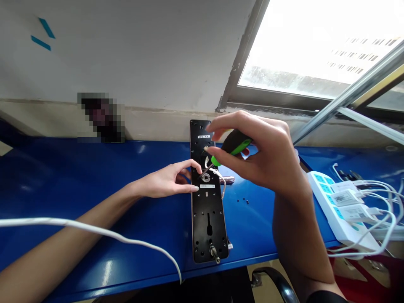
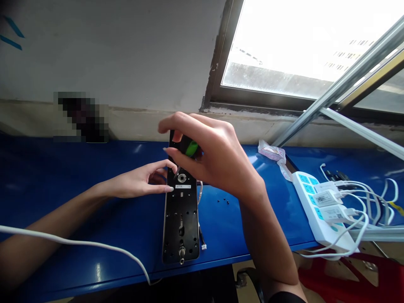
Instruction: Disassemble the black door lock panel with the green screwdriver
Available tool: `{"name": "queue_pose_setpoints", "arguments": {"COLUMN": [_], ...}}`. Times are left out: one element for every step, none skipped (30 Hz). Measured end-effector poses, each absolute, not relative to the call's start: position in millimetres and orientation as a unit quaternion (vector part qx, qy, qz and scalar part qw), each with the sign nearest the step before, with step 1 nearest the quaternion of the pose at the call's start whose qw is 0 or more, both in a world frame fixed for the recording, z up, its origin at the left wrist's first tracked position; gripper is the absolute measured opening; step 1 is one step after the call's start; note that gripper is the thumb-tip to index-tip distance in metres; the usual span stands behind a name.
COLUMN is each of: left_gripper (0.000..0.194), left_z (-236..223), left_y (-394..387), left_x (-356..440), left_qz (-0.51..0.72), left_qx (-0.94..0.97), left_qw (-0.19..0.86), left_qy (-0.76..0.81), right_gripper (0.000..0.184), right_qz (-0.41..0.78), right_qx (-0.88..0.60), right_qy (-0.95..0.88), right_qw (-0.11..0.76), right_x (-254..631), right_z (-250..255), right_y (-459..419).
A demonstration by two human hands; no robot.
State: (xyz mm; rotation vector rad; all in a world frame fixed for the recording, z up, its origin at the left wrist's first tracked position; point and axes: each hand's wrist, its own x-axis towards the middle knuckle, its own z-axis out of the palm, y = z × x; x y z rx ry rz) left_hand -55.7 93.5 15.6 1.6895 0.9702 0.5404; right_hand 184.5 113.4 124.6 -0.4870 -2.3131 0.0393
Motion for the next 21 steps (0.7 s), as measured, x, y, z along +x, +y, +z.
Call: {"name": "queue_pose_setpoints", "arguments": {"left_gripper": [0.047, 0.048, 0.050, 0.051, 0.051, 0.051, 0.051, 0.051, 0.051, 0.051, 0.051, 0.051, 0.050, 0.050, 0.049, 0.049, 0.050, 0.050, 0.051, 0.051, 0.051], "left_z": [15.1, 14.5, 13.9, 13.2, 12.7, 12.3, 12.2, 12.4, 13.0, 13.7, 14.6, 15.3, 15.8, 16.0, 16.0, 15.9, 15.7, 15.7, 15.9, 16.3, 16.9], "left_y": [93.7, 93.9, 94.1, 94.4, 94.6, 94.9, 95.0, 95.0, 94.9, 94.8, 94.5, 94.3, 94.1, 93.9, 93.7, 93.6, 93.5, 93.5, 93.4, 93.4, 93.4], "left_x": [-56.0, -56.3, -56.6, -57.0, -57.4, -57.7, -57.9, -58.0, -58.0, -57.8, -57.6, -57.4, -57.2, -57.1, -57.0, -57.0, -57.0, -57.0, -56.9, -56.7, -56.4], "left_qz": [0.226, 0.227, 0.228, 0.228, 0.226, 0.222, 0.217, 0.212, 0.208, 0.207, 0.208, 0.211, 0.214, 0.216, 0.216, 0.215, 0.213, 0.211, 0.210, 0.209, 0.209], "left_qx": [0.709, 0.710, 0.712, 0.714, 0.716, 0.717, 0.719, 0.719, 0.719, 0.719, 0.718, 0.718, 0.717, 0.717, 0.717, 0.716, 0.716, 0.716, 0.716, 0.715, 0.714], "left_qw": [0.530, 0.529, 0.526, 0.522, 0.518, 0.512, 0.508, 0.507, 0.508, 0.511, 0.514, 0.518, 0.520, 0.520, 0.519, 0.517, 0.515, 0.513, 0.513, 0.515, 0.519], "left_qy": [0.406, 0.406, 0.406, 0.407, 0.411, 0.417, 0.422, 0.425, 0.426, 0.423, 0.419, 0.415, 0.412, 0.411, 0.413, 0.416, 0.420, 0.423, 0.425, 0.424, 0.421], "right_gripper": [0.038, 0.047, 0.053, 0.055, 0.052, 0.048, 0.043, 0.040, 0.040, 0.044, 0.050, 0.057, 0.061, 0.062, 0.058, 0.052, 0.044, 0.039, 0.037, 0.039, 0.045], "right_qz": [0.033, 0.050, 0.062, 0.069, 0.070, 0.066, 0.061, 0.056, 0.054, 0.055, 0.059, 0.064, 0.068, 0.070, 0.070, 0.068, 0.063, 0.059, 0.057, 0.056, 0.058], "right_qx": [-0.193, -0.193, -0.191, -0.191, -0.190, -0.189, -0.190, -0.192, -0.197, -0.199, -0.201, -0.202, -0.205, -0.207, -0.210, -0.214, -0.217, -0.220, -0.222, -0.222, -0.220], "right_qy": [-0.910, -0.914, -0.915, -0.916, -0.916, -0.915, -0.914, -0.913, -0.912, -0.910, -0.910, -0.909, -0.909, -0.909, -0.908, -0.907, -0.906, -0.905, -0.905, -0.906, -0.907], "right_qw": [0.365, 0.355, 0.349, 0.346, 0.346, 0.350, 0.353, 0.355, 0.356, 0.358, 0.359, 0.358, 0.356, 0.355, 0.355, 0.356, 0.357, 0.358, 0.358, 0.356, 0.354], "right_x": [183.8, 183.0, 182.4, 182.0, 181.8, 181.8, 182.0, 182.4, 182.7, 183.0, 183.1, 183.2, 183.2, 183.1, 183.1, 183.2, 183.4, 183.7, 184.0, 184.4, 184.6], "right_z": [125.4, 126.3, 127.1, 127.7, 127.9, 127.9, 127.6, 127.2, 126.9, 126.7, 126.7, 126.9, 127.1, 127.3, 127.5, 127.6, 127.5, 127.5, 127.6, 127.7, 128.0], "right_y": [111.6, 109.4, 107.4, 105.7, 104.6, 104.2, 104.1, 104.3, 104.4, 104.4, 104.1, 103.7, 103.1, 102.7, 102.4, 102.3, 102.4, 102.6, 102.7, 102.8, 102.7]}}
